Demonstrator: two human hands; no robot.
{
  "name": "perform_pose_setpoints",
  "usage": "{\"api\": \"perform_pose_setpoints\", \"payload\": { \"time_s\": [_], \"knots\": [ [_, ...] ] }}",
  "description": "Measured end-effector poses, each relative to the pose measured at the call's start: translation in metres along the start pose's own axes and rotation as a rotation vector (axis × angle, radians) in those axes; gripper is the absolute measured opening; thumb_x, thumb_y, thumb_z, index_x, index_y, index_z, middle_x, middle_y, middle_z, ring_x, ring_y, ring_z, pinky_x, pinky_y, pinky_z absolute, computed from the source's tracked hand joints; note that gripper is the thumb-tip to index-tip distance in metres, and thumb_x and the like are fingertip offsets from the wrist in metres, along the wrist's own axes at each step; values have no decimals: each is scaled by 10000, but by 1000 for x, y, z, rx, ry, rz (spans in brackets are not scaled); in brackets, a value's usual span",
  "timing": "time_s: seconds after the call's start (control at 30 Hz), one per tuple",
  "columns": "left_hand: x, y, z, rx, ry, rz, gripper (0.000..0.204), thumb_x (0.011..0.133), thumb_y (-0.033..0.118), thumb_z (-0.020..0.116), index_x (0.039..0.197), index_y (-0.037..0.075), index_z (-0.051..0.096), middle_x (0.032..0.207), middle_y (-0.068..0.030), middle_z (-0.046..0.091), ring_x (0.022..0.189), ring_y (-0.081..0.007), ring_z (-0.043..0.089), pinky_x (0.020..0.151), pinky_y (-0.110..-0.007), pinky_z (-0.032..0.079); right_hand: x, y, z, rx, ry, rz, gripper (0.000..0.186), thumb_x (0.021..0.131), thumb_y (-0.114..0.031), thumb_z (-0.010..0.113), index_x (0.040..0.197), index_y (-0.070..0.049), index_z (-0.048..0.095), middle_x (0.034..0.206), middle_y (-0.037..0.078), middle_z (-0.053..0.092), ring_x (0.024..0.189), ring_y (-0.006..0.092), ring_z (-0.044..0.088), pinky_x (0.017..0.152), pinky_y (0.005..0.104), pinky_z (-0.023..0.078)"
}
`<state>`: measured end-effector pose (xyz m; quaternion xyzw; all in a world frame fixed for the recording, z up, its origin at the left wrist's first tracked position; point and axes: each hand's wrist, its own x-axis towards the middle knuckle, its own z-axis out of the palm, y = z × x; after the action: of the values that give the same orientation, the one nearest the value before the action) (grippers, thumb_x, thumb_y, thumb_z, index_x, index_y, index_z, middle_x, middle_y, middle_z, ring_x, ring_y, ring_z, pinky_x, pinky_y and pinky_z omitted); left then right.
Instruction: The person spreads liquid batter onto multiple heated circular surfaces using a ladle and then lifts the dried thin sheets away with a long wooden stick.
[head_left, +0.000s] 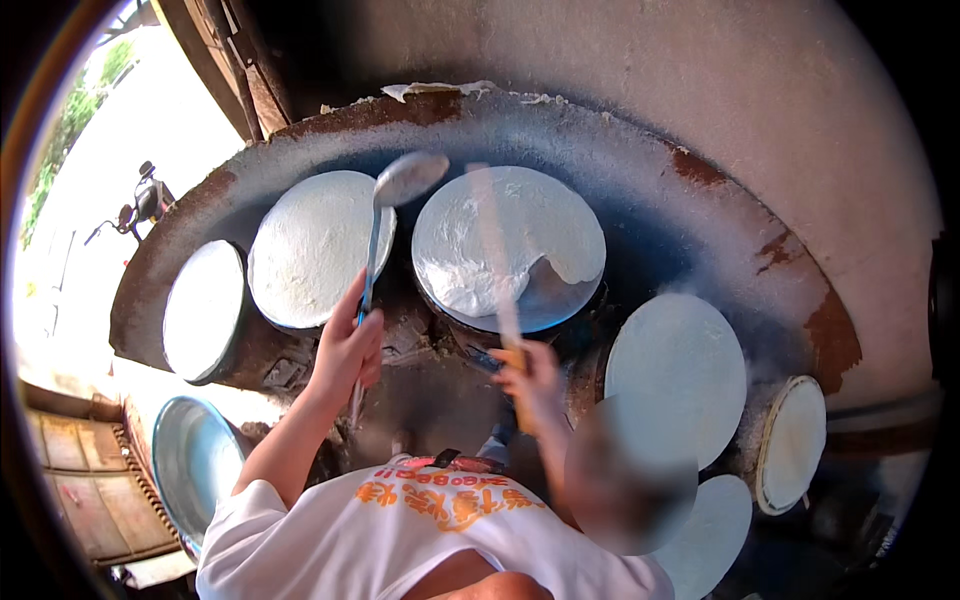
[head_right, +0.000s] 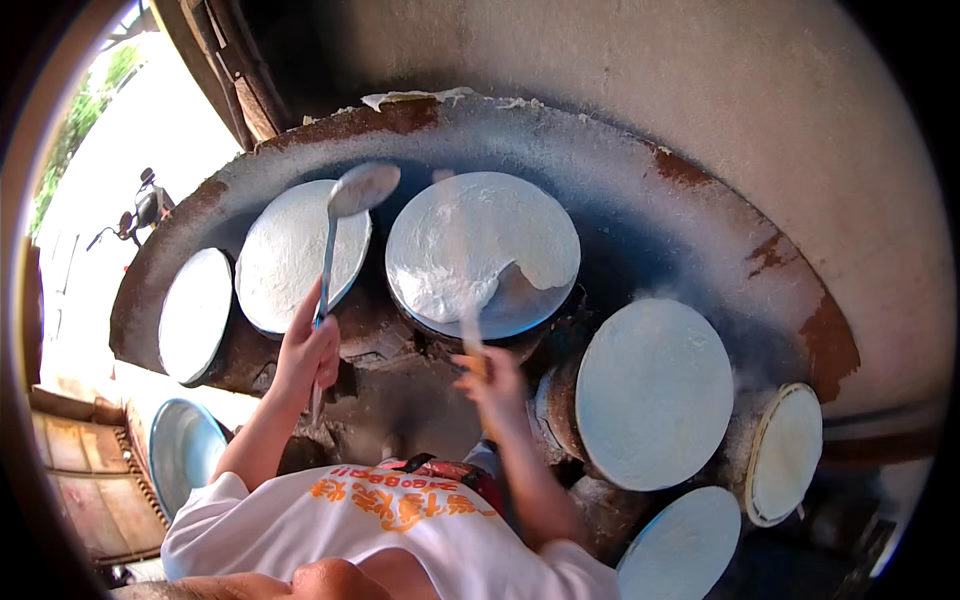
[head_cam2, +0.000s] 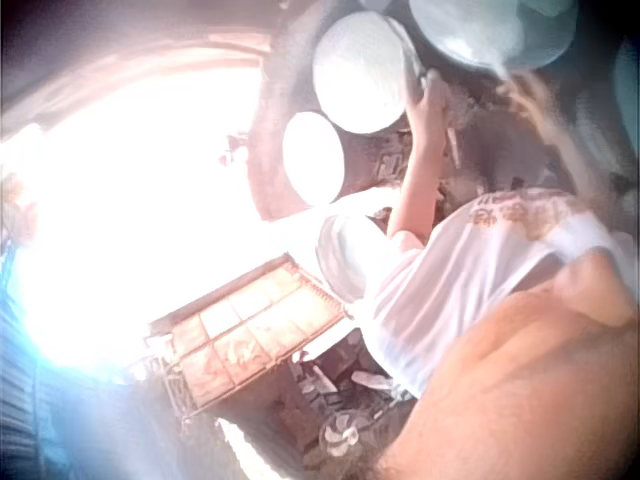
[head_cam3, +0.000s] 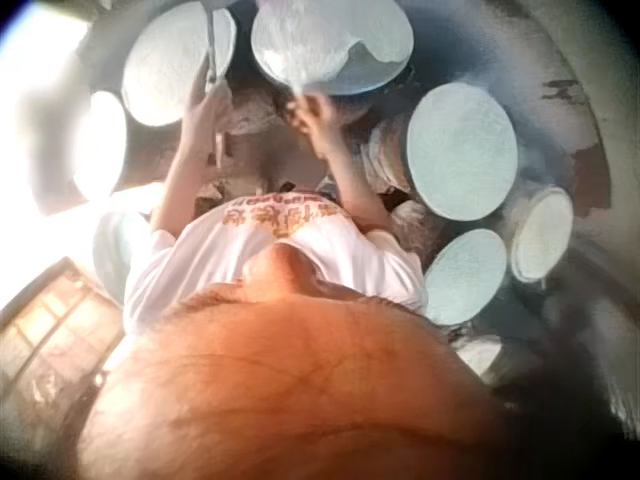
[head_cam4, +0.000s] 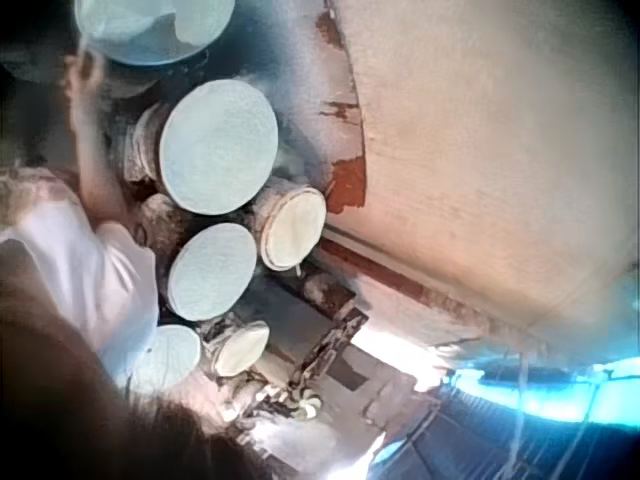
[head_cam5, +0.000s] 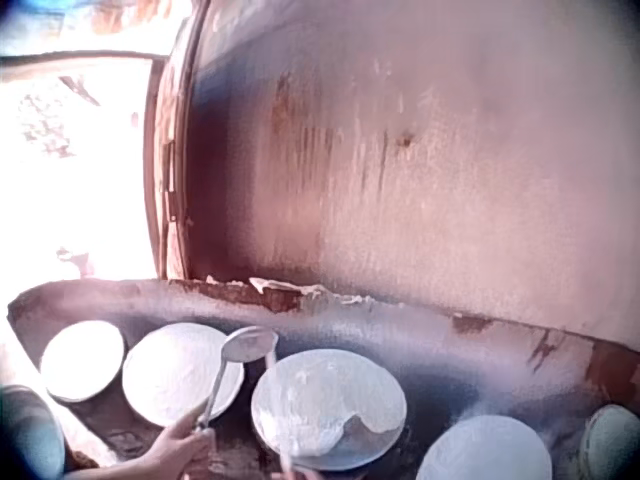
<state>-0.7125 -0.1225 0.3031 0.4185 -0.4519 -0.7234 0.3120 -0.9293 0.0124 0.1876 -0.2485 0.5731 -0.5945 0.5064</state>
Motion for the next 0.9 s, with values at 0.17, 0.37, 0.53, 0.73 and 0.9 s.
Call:
{"api": "perform_pose_setpoints", "payload": {
  "time_s": [0.17,0.37,0.53,0.73,0.9],
  "knots": [
    [-1,30,-37,-315,-206,13,562,986,158,432,1480,305,209,638,25,341,420,-48,292,373,-181,260,79,114,167,335,118,11,242,967,-193,508,1186,-117,437,804,57,587,514,79,469,428,232,375],
    [-22,33,-73,-299,-276,-13,569,987,154,436,1481,303,197,634,31,341,407,-37,307,364,-184,272,18,115,144,477,524,-24,277,947,-180,540,1201,-200,431,742,15,474,479,82,387,400,233,316],
    [-28,24,-75,-232,-318,19,581,985,141,439,1483,309,191,608,34,331,408,-39,306,359,-184,276,50,75,111,531,713,-111,226,958,-177,518,1176,-178,455,697,2,475,453,79,397,378,239,312],
    [-18,21,-79,-107,-285,14,584,981,123,432,1487,282,188,576,36,313,402,-41,293,354,-189,274,-51,98,93,218,518,122,297,963,-194,523,1256,-145,510,708,42,554,418,74,417,346,236,323],
    [-10,4,-25,-94,-393,-56,584,979,105,429,1492,228,178,584,34,312,403,-47,302,357,-198,272,-8,56,0,86,562,15,328,984,-241,474,1295,-139,491,687,20,530,437,68,412,369,217,346]
  ]
}}
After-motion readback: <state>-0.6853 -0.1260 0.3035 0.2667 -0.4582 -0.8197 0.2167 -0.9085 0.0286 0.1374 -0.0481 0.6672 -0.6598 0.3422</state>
